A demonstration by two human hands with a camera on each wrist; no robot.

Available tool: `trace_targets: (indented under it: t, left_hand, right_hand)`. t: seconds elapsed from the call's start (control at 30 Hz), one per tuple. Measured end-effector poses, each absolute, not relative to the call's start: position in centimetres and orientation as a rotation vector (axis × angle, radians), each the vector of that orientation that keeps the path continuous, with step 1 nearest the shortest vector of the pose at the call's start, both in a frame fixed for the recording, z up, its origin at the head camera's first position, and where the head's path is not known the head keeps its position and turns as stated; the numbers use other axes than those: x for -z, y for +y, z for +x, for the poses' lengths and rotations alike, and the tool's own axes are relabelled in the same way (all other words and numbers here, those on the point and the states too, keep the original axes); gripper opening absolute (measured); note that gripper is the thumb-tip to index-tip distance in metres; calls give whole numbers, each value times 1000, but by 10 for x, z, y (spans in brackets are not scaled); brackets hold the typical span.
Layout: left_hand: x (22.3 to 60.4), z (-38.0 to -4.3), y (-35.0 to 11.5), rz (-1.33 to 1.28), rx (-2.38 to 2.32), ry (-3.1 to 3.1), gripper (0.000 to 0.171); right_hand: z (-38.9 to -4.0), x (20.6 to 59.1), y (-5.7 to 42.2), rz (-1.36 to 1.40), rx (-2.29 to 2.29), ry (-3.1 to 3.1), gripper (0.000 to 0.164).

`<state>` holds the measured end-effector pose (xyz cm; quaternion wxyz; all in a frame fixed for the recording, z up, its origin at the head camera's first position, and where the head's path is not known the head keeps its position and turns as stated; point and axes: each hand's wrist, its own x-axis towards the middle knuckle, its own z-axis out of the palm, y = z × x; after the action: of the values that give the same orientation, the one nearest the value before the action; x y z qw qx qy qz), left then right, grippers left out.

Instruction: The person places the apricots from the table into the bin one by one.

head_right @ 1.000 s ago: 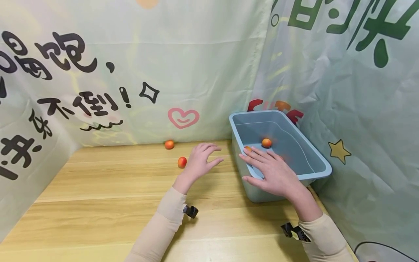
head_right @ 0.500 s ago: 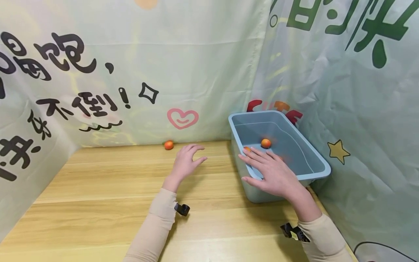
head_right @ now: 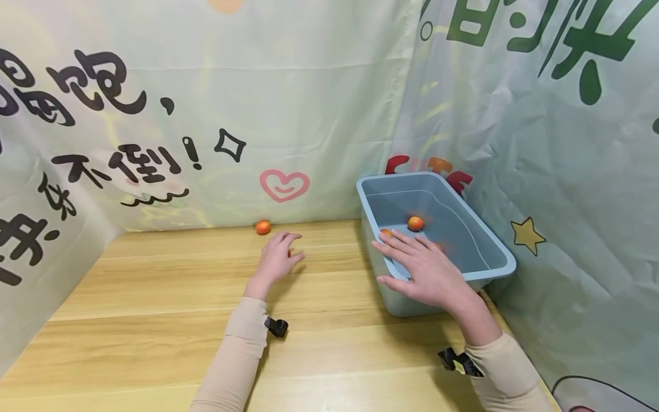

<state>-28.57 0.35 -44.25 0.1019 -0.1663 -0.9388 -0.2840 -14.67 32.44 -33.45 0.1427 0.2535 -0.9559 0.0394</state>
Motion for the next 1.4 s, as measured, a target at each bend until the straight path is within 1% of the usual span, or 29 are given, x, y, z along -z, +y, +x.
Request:
trace_targets:
  t: [0.37, 0.6, 0.87, 1.07, 1.4]
  left_hand:
    - [445, -284, -8, -387, 762, -2944, 55]
    - [446, -284, -13, -378, 692, -2973, 46]
    - [446, -286, -14, -385, 655, -2955, 43]
    - [443, -285, -9, -408, 625, -2916, 43]
    - [435, -280, 13, -480, 662, -2829, 42]
  right_hand:
    - [-146, 333, 324, 726, -110, -2771, 68]
    - [-146, 333, 325, 729, -111, -2769, 69]
    - [-147, 333, 324, 729, -116, -2768, 67]
    - [-147, 334, 325, 736, -111, -2752, 67]
    - [-148, 333, 325, 732, -119, -2781, 68]
